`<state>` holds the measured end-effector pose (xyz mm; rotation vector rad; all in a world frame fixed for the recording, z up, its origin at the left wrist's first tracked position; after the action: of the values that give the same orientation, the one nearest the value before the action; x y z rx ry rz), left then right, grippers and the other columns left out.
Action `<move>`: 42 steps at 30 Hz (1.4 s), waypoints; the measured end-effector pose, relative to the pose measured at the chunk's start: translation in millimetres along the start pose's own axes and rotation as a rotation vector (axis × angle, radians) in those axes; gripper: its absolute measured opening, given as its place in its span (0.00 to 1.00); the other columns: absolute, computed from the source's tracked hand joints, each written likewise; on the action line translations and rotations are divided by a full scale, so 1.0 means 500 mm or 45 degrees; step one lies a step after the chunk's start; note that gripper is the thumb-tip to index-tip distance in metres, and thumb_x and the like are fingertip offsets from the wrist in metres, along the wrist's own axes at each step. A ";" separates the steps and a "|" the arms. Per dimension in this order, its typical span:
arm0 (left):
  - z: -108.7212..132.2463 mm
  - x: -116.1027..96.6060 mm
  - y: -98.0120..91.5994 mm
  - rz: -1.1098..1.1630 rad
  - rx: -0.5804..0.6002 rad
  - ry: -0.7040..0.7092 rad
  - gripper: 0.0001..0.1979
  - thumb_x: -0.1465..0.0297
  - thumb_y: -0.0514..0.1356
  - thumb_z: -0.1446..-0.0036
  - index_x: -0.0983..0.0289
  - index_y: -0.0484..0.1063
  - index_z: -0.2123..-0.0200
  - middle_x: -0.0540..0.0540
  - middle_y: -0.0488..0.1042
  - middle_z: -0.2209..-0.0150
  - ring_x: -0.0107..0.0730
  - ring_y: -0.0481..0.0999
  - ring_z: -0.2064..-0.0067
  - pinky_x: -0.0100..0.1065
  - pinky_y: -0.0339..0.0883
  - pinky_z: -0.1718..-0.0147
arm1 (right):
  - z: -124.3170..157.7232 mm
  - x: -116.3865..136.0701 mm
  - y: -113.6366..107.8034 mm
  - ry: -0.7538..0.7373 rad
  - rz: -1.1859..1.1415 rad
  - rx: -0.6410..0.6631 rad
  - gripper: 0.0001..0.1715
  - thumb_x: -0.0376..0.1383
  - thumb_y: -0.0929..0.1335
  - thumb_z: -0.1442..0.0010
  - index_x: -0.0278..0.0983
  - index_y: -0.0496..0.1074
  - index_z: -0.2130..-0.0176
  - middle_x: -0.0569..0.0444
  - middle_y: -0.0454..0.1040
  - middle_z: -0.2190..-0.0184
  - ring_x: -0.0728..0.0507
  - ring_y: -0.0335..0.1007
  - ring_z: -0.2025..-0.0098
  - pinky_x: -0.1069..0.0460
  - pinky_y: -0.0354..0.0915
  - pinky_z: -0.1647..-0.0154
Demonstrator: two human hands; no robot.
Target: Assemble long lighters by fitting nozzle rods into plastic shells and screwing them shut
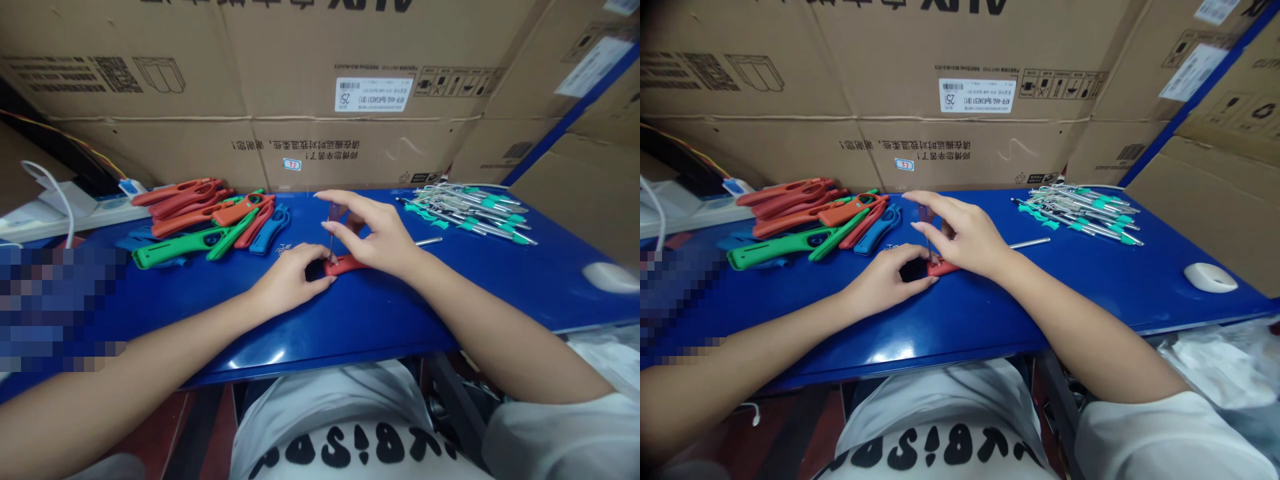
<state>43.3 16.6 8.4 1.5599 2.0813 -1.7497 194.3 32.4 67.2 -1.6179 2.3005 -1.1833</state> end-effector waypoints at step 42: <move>0.000 0.000 0.002 -0.018 0.030 -0.003 0.09 0.69 0.65 0.41 0.61 0.74 0.56 0.52 0.81 0.55 0.39 0.79 0.53 0.41 0.71 0.50 | -0.001 0.001 0.008 0.078 -0.344 0.182 0.25 0.42 0.59 0.26 0.39 0.60 0.34 0.52 0.79 0.57 0.52 0.72 0.76 0.54 0.71 0.69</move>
<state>44.0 16.6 7.6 1.5522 2.0840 -1.7861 190.8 32.9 65.0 -1.9065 2.0216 -1.4346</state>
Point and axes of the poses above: each hand's wrist, its own z-axis away from the middle knuckle, its own y-axis out of the palm, x = y × z, the point moved 5 cm from there along -z, towards the middle knuckle
